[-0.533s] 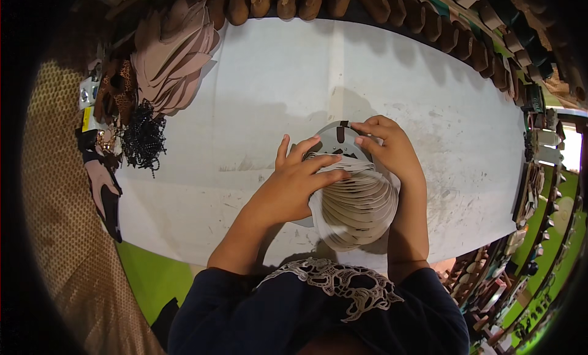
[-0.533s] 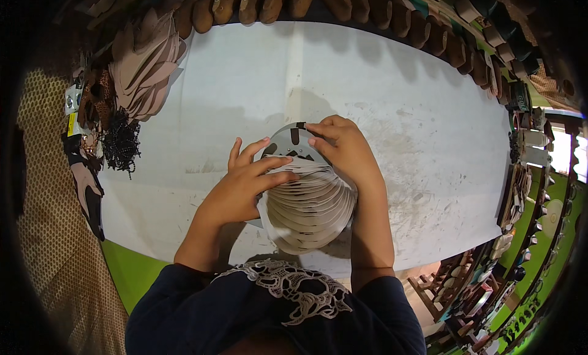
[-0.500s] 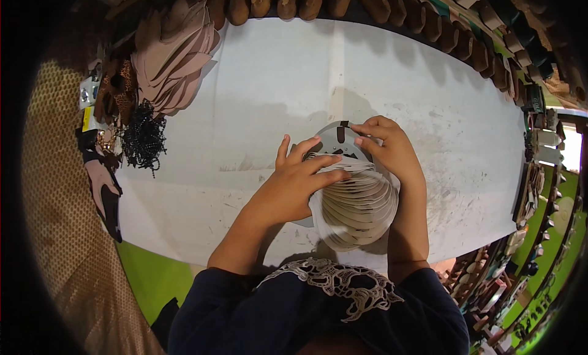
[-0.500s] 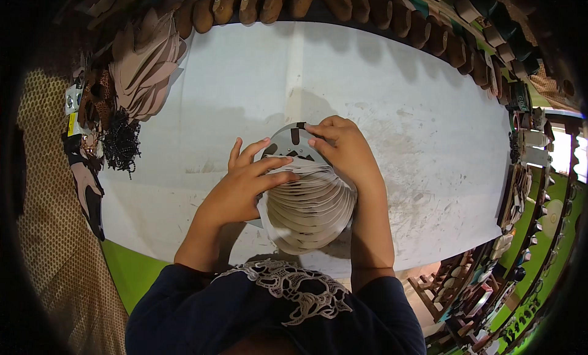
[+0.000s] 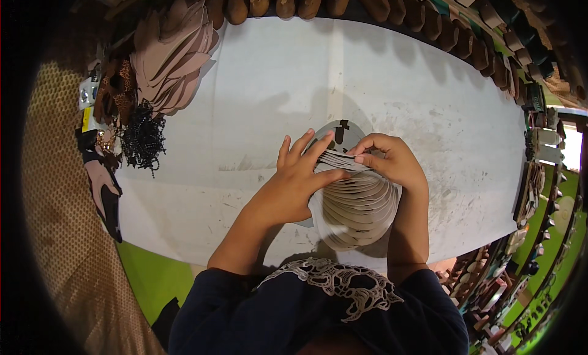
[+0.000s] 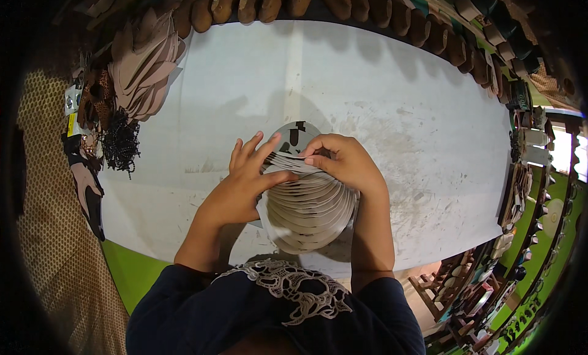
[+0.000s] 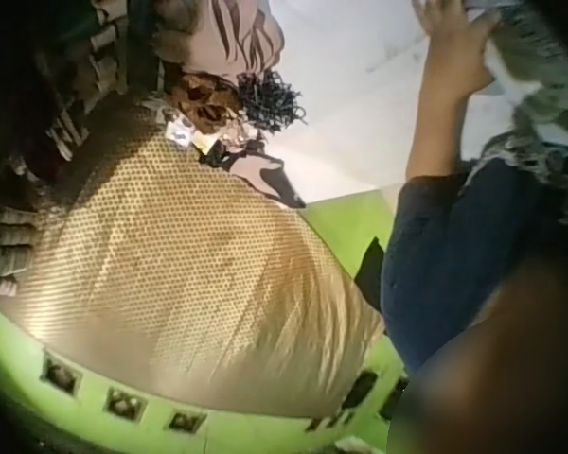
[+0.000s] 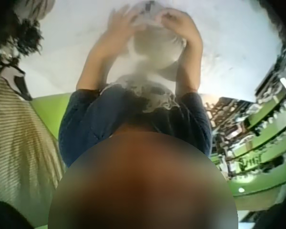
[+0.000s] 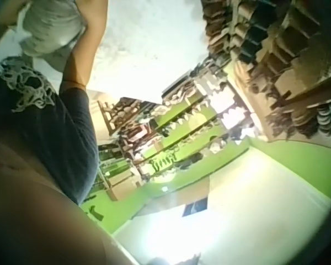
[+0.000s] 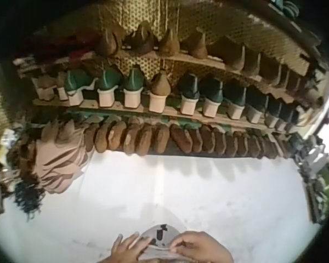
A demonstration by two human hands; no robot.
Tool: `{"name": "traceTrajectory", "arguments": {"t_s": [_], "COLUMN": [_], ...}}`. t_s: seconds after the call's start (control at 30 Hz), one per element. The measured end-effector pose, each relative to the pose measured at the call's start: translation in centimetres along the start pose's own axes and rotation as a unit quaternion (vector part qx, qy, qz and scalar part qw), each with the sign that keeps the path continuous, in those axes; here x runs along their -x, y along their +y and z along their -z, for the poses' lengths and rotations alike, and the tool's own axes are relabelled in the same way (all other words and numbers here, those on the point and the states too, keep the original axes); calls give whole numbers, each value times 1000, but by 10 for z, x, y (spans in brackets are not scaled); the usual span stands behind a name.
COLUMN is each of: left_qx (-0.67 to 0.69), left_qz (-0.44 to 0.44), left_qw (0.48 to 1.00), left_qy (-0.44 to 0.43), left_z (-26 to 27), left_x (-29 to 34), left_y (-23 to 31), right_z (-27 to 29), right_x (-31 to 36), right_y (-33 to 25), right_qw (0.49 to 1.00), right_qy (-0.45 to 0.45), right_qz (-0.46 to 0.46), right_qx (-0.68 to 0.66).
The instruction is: The recorder is stacking and organizing shoe insoles onto a vertical metal alignment pin on a workbench.
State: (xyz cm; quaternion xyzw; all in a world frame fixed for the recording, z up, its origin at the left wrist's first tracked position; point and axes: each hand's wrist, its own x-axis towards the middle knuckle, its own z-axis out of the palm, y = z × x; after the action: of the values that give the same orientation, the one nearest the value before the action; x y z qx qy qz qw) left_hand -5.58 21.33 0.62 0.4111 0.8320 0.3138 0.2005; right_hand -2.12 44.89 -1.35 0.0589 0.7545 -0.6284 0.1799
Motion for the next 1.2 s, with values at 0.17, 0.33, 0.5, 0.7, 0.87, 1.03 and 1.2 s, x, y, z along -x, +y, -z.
{"name": "traceTrajectory", "arguments": {"t_s": [0.17,0.33,0.5,0.7,0.87,1.03,1.2], "left_qx": [9,-19,-24,-14,-23,13,-21], "left_qz": [-7,-13,-12,-10,-11,0,-7], "left_qw": [1000,999,999,1000,999,1000,999], "left_qy": [-24,-22,-21,-20,-28,9,-27], "left_z": [4,1,2,3,3,0,1], "left_x": [0,-1,-1,-1,-2,0,-1], "left_y": [4,-1,0,1,1,0,-2], "right_z": [1,-2,-9,-10,-2,6,1], "right_x": [1,-6,-11,-12,-8,-6,-10], "right_y": [-1,-1,-5,0,-2,13,0], "right_qw": [997,991,986,989,995,991,990], "right_qy": [-13,39,102,92,22,-66,104], "right_qz": [56,120,-11,10,35,116,13], "right_qx": [46,49,135,115,95,23,93]}}
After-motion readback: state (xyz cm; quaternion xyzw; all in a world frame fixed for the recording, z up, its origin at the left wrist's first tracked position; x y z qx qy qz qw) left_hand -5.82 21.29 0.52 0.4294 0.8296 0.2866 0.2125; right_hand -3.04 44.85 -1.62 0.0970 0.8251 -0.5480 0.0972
